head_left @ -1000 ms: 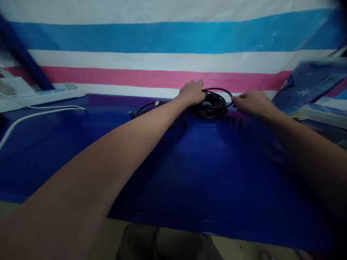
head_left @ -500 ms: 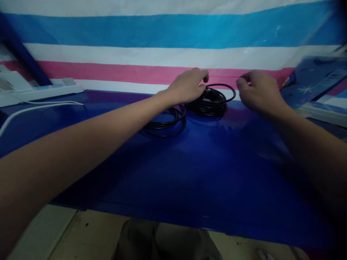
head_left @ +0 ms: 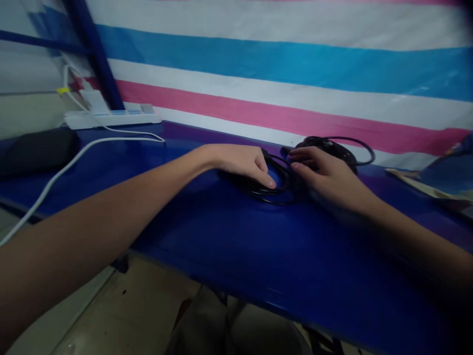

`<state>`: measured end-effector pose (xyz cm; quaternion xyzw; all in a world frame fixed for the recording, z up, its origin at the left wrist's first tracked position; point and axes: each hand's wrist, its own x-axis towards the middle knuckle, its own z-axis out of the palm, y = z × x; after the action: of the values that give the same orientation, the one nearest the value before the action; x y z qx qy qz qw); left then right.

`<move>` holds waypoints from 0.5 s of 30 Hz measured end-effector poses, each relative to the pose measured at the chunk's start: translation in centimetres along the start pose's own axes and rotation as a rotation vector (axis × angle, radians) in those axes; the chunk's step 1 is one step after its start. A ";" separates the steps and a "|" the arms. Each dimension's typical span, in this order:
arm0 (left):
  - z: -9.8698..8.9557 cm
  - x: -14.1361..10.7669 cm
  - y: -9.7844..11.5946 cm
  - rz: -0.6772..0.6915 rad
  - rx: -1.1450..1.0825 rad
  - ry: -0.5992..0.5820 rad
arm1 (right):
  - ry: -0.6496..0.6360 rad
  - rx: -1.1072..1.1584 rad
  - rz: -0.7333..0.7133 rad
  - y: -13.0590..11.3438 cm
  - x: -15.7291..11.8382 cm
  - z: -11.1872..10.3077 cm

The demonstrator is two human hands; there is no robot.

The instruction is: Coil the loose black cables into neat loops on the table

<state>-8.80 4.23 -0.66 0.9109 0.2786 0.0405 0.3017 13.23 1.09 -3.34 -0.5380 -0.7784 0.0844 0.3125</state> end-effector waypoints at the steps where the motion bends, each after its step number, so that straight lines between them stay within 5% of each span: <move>1: -0.1 0.0 -0.1 0.018 -0.052 -0.037 | 0.019 0.066 0.098 0.1 0.2 0.1; 3: -0.2 -0.2 -0.3 0.058 -0.106 -0.039 | 0.004 0.098 0.240 0.2 0.9 0.3; 7: -0.5 -0.6 -1.6 0.043 -0.052 0.142 | -0.099 0.084 0.318 -0.2 1.9 0.9; 15: -0.3 0.1 -3.7 -0.020 0.238 0.357 | -0.123 -0.069 0.171 -1.2 1.3 1.3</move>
<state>-10.59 6.83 -2.53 0.9156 0.3395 0.1651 0.1383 11.27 2.01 -3.34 -0.6066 -0.7499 0.1165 0.2369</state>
